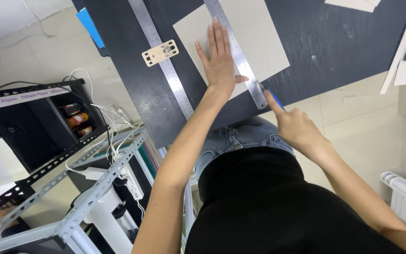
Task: Cutting cardboard sheets into smaller pieces using a utility knife and a metal ruler for precision.
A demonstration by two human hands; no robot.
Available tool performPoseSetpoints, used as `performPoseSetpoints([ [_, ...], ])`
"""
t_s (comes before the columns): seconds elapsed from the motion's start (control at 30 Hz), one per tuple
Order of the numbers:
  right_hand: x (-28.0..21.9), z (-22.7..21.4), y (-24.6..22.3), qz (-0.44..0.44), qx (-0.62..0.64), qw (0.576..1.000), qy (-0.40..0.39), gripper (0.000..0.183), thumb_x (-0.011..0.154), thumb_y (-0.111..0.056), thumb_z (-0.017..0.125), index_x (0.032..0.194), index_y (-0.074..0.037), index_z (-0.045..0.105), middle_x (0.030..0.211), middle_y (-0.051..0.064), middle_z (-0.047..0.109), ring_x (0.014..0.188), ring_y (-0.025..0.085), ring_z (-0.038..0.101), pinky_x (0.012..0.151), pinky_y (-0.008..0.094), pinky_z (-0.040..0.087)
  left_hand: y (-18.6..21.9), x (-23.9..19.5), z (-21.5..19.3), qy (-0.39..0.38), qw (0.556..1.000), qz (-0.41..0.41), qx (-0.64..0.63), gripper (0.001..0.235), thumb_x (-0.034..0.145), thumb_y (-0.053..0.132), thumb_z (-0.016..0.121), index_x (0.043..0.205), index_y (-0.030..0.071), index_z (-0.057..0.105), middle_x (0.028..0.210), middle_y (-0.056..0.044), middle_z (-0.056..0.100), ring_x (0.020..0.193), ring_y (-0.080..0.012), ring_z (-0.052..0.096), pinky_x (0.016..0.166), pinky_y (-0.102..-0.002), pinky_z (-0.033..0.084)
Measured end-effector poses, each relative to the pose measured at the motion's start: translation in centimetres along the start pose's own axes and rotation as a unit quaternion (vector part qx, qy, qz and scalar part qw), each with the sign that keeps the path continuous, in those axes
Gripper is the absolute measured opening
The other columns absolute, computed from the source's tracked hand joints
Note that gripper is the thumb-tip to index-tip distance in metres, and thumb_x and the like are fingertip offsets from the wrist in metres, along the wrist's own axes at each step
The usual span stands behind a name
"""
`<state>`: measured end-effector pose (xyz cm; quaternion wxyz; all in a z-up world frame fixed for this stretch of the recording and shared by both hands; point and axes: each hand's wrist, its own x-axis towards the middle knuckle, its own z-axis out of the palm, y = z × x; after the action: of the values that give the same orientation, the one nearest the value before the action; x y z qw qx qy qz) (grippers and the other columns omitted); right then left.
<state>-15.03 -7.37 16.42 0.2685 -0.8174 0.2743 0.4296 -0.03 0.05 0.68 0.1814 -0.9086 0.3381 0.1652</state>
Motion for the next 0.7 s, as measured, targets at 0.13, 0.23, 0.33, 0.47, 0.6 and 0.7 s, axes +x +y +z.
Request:
performPoseSetpoints([
  [0.13,-2.8,-6.2,-2.4,0.135,-0.03,0.977,-0.165,0.059,0.109,-0.028,0.019,0.163,-0.046,0.003,0.124,0.034,0.059,0.054,0.023,0.053,0.063,0.038,0.062,0.0,0.2,-0.2,-0.027,1.0,0.006,-0.008,0.158,0.06,0.098,0.066,0.161,0.003,-0.009,0.164,-0.016,-0.019,0.152,-0.0331,-0.015,0.122,-0.064,0.009],
  [0.23,2.4,-7.1,-0.6,-0.181,0.053,0.972,0.143,0.061,0.099,-0.006,0.037,0.158,-0.015,0.032,0.059,0.026,0.058,0.047,0.042,0.054,0.054,0.047,0.042,0.5,0.7,0.4,-0.014,1.0,-0.011,-0.021,0.163,0.052,0.098,0.071,0.161,0.004,-0.006,0.166,-0.012,-0.014,0.154,-0.0293,-0.011,0.122,-0.064,0.009],
  [0.33,12.3,-7.0,-3.4,-0.244,0.119,0.928,0.256,0.071,0.093,0.003,0.033,0.159,-0.019,0.023,0.073,0.031,0.06,0.06,0.053,0.054,0.065,0.053,0.044,0.7,1.1,0.6,-0.03,0.999,-0.011,-0.002,0.162,0.053,0.095,0.07,0.161,0.005,-0.01,0.163,-0.015,-0.02,0.152,-0.0311,-0.016,0.121,-0.066,0.009],
  [0.47,15.8,-6.4,-5.6,-0.161,0.086,0.956,0.231,0.065,0.101,-0.01,0.03,0.161,-0.031,0.015,0.094,0.032,0.053,0.076,0.059,0.052,0.076,0.058,0.044,0.6,1.0,0.3,-0.034,0.999,-0.015,-0.015,0.16,0.054,0.093,0.073,0.161,0.006,-0.007,0.163,-0.015,-0.021,0.152,-0.0303,-0.016,0.12,-0.067,0.008],
  [0.6,15.7,-6.0,-6.3,-0.143,0.048,0.969,0.197,0.068,0.1,-0.011,0.036,0.162,-0.03,0.013,0.097,0.029,0.053,0.082,0.058,0.053,0.074,0.057,0.046,0.6,0.9,0.3,-0.043,0.999,-0.007,-0.028,0.16,0.057,0.092,0.076,0.16,0.006,-0.011,0.164,-0.013,-0.019,0.153,-0.0288,-0.015,0.121,-0.066,0.011],
  [0.7,14.0,-6.4,-6.7,-0.142,0.044,0.971,0.186,0.073,0.097,-0.003,0.038,0.162,-0.026,0.014,0.093,0.026,0.051,0.08,0.053,0.054,0.069,0.054,0.046,0.5,1.0,0.1,-0.041,0.999,-0.011,-0.031,0.159,0.058,0.091,0.077,0.161,0.007,-0.01,0.164,-0.012,-0.019,0.153,-0.028,-0.015,0.121,-0.066,0.011],
])
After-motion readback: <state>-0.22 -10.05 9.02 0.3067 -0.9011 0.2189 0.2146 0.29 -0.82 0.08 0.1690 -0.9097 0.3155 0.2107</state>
